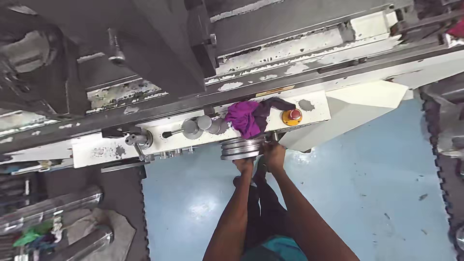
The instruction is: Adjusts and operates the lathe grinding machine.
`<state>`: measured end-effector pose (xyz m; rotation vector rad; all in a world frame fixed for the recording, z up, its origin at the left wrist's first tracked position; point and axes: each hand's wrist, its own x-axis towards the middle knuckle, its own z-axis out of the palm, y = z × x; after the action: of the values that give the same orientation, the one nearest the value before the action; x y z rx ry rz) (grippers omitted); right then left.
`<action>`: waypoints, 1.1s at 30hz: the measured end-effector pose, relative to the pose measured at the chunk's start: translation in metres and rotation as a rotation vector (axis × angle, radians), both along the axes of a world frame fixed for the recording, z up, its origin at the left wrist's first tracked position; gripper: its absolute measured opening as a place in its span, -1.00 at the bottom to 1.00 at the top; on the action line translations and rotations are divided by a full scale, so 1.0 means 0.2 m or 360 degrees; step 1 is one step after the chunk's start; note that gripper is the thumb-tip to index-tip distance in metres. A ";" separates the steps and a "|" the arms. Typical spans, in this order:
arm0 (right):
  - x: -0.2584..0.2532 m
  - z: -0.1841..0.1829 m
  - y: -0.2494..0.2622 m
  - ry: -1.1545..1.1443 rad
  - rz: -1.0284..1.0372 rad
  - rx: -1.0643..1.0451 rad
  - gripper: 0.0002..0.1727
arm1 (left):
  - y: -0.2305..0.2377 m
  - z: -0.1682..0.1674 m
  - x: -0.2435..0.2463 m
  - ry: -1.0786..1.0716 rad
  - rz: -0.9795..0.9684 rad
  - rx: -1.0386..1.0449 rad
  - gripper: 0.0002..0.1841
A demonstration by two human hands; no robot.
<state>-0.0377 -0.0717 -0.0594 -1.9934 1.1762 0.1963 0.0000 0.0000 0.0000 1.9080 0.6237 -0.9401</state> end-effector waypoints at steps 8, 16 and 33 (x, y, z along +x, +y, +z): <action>-0.03 -0.46 -0.23 0.0306 -0.0312 0.0269 -0.48 | -0.06 -0.13 -0.02 -0.0279 0.0292 -0.0055 -0.48; -0.33 -0.55 -0.21 -0.0049 -0.0912 0.0722 -0.51 | -0.09 -0.06 -0.01 -0.0074 0.0144 0.0075 -0.41; -0.08 -0.51 0.51 -0.0962 -0.1905 0.2496 0.02 | 1.16 -0.52 -0.02 -0.0274 -0.1330 0.0106 -0.35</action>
<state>-0.0542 0.0311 -0.1612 0.1403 1.0021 -0.1114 -0.0048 0.2325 -0.1034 2.3138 -0.2942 -1.2366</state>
